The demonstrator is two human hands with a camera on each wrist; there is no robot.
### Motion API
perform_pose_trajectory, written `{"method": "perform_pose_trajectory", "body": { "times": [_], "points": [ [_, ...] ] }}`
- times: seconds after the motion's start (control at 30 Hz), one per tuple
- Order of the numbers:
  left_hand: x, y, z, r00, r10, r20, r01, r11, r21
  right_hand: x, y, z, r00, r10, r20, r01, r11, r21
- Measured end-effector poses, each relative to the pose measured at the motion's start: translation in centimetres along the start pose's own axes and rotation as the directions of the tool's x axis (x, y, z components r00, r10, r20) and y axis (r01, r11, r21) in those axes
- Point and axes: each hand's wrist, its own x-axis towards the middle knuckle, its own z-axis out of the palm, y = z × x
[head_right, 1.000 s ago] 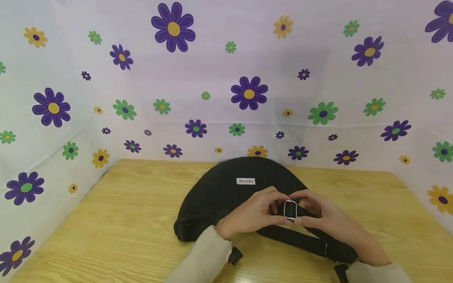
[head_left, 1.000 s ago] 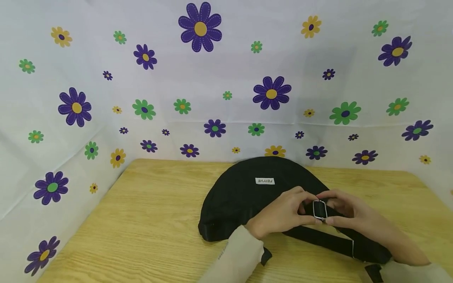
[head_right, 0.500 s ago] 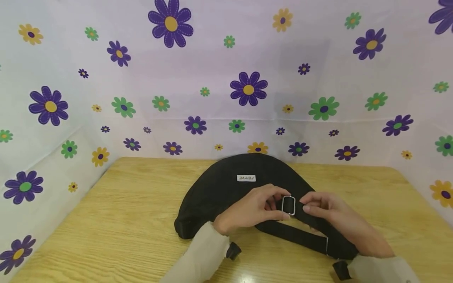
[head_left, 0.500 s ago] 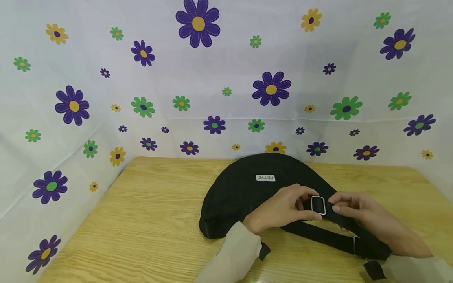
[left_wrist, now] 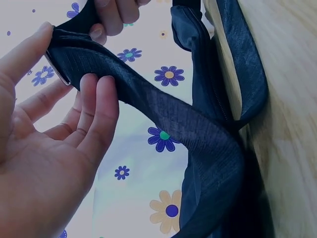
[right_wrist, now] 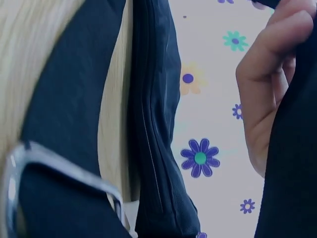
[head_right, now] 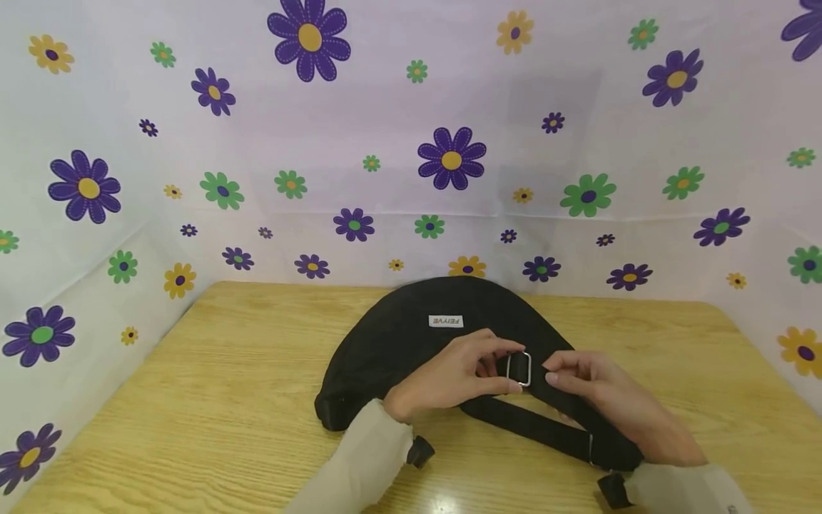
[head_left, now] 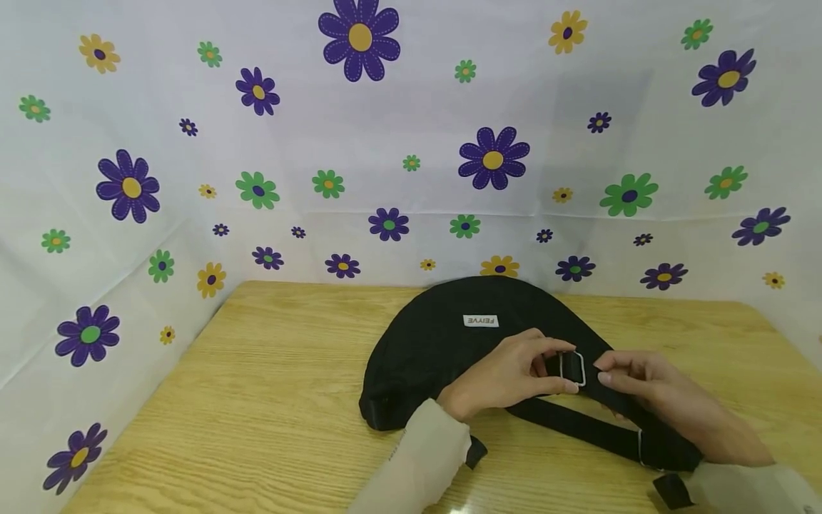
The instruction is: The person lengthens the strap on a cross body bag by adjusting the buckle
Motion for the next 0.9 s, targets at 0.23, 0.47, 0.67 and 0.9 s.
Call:
{"method": "perform_pose_trajectory", "body": {
  "times": [0.23, 0.47, 0.67, 0.9],
  "points": [
    [0.1, 0.0, 0.5, 1.0, 0.022, 0.011, -0.021, 0.998, -0.062, 0.7, 0.3, 1.2, 0.997, -0.074, -0.032, 0.074, 0.997, -0.001],
    [0.1, 0.0, 0.4, 0.998, 0.052, 0.023, -0.05, 0.997, -0.054, 0.9, 0.3, 1.1, 0.994, -0.106, 0.027, 0.104, 0.992, 0.074],
    [-0.1, -0.4, -0.5, 1.0, 0.018, -0.003, -0.018, 0.992, -0.123, 0.1, 0.4, -0.5, 0.983, -0.059, 0.172, 0.04, 0.993, 0.113],
    [-0.2, -0.6, -1.0, 1.0, -0.012, -0.026, 0.009, 0.991, -0.135, -0.6, 0.2, -1.3, 0.992, -0.004, 0.129, 0.001, 1.0, 0.028]
  ]
}}
